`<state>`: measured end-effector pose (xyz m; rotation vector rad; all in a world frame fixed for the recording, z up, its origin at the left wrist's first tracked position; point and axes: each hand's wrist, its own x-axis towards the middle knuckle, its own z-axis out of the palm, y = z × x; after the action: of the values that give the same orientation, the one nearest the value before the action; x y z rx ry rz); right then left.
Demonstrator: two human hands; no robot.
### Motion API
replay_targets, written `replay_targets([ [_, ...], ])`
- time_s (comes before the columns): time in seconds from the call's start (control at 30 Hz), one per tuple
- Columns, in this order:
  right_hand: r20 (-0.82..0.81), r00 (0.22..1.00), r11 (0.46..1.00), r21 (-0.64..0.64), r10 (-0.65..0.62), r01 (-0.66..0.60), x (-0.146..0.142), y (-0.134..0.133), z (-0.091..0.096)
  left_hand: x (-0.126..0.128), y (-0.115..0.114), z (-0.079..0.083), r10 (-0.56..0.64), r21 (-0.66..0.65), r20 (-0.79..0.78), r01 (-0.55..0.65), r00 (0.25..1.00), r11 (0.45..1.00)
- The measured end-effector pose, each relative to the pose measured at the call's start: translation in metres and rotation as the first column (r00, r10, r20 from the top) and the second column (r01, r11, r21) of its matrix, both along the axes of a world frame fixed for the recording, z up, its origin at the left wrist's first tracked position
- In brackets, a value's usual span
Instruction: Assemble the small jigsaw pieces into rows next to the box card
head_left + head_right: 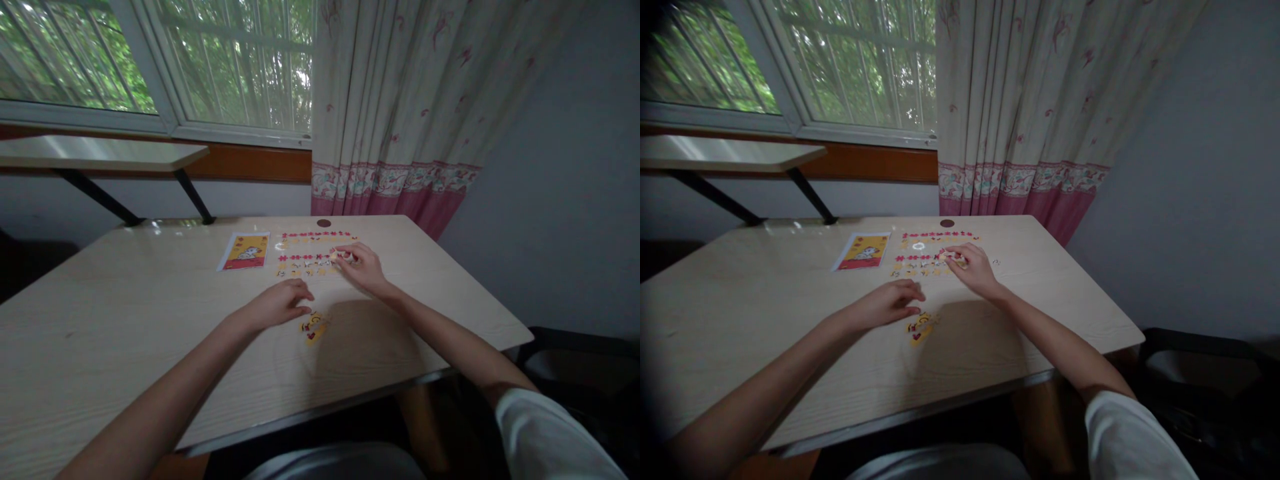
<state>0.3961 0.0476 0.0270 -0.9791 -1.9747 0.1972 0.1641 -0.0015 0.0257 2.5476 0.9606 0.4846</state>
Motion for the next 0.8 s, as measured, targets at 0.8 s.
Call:
replay_targets([
  [0.8,0.471,0.882,0.955,-0.264,0.004,0.136,-0.09,0.111,-0.011,0.001,-0.002,-0.003,0.035,0.061,-0.068,-0.031,0.997,0.998],
])
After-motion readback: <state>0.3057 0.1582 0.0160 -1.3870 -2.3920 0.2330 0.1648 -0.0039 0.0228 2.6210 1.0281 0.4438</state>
